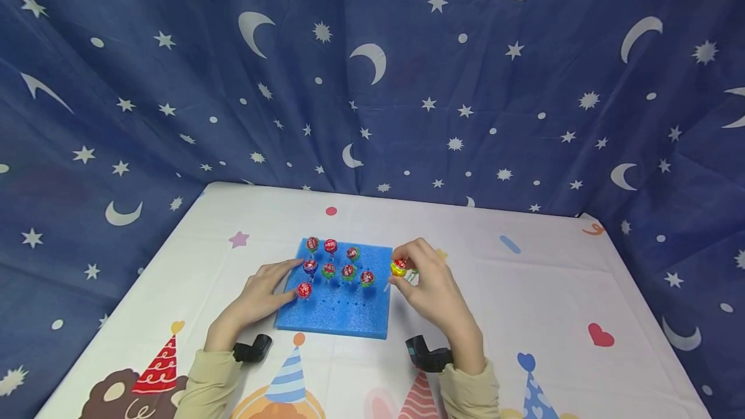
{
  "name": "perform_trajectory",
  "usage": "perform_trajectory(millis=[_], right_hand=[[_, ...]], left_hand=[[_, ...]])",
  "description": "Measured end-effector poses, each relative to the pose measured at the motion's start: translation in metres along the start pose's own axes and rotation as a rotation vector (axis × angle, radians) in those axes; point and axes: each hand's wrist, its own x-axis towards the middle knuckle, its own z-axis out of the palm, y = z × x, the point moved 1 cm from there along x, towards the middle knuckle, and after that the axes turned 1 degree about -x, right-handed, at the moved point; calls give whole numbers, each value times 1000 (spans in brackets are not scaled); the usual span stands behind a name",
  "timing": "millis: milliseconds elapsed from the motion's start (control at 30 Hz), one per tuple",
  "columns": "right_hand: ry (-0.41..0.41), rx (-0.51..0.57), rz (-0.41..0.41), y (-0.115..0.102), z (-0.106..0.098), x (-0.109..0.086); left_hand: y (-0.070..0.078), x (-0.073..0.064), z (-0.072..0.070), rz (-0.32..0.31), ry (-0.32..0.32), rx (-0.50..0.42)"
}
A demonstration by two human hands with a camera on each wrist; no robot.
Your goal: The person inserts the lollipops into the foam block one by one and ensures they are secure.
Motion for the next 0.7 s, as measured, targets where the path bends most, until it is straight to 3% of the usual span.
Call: perform_trajectory(millis=[500, 700], right_hand=[[-58, 59, -80, -17, 24, 4], [-72, 133, -117, -22, 38, 5]], left_hand=[[-1, -1, 0, 4, 5, -4], [0, -2, 0, 20, 24, -3]])
